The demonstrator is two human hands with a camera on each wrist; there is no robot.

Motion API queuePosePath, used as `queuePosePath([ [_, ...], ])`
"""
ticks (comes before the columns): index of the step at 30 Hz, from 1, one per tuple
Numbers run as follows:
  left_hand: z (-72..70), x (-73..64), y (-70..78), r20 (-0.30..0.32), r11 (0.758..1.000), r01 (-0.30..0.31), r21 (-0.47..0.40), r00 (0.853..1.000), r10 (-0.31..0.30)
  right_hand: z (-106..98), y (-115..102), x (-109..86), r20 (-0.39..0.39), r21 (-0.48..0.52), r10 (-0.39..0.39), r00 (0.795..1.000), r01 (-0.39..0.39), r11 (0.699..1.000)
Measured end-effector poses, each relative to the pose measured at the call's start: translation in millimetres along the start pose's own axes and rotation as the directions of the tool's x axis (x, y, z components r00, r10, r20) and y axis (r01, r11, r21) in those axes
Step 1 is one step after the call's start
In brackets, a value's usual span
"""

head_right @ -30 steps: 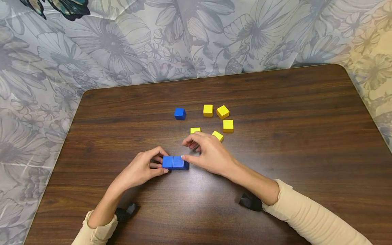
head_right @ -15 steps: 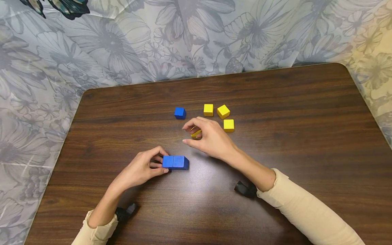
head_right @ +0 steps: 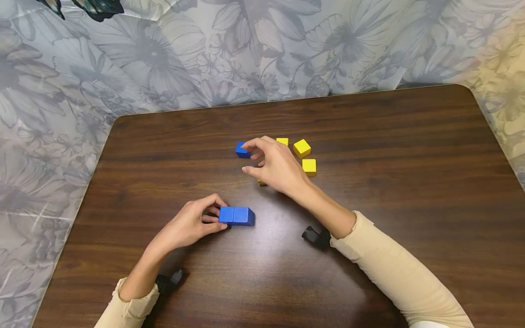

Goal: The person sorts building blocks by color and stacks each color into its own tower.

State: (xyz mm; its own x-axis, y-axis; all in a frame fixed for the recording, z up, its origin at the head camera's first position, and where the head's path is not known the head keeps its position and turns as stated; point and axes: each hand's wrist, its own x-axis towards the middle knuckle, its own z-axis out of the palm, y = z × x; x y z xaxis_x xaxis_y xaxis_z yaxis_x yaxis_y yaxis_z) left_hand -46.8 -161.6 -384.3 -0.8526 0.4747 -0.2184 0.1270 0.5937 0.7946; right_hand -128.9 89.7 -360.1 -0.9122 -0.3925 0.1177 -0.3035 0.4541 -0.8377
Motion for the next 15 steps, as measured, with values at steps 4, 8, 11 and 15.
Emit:
queuePosePath([
  [4,-0.2,0.2,1.0,0.009,1.000,0.007,-0.006,1.000,-0.007,2.4,2.0,7.1,-0.018,-0.008,0.003,1.000,-0.003,1.000],
  [8,0.2,-0.6,1.3,0.009,1.000,0.019,-0.012,1.000,-0.019,5.0,6.4,14.2,-0.029,-0.023,0.019,0.999,-0.019,1.000],
  [11,0.9,-0.3,1.4,0.007,1.000,0.019,-0.017,1.000,-0.019,5.7,10.9,19.5,-0.038,-0.036,0.049,0.998,-0.050,0.998],
  [15,1.4,0.9,2.0,0.007,1.000,0.019,-0.019,1.000,-0.019,6.2,16.3,25.2,-0.052,-0.036,0.074,0.996,-0.076,0.996],
])
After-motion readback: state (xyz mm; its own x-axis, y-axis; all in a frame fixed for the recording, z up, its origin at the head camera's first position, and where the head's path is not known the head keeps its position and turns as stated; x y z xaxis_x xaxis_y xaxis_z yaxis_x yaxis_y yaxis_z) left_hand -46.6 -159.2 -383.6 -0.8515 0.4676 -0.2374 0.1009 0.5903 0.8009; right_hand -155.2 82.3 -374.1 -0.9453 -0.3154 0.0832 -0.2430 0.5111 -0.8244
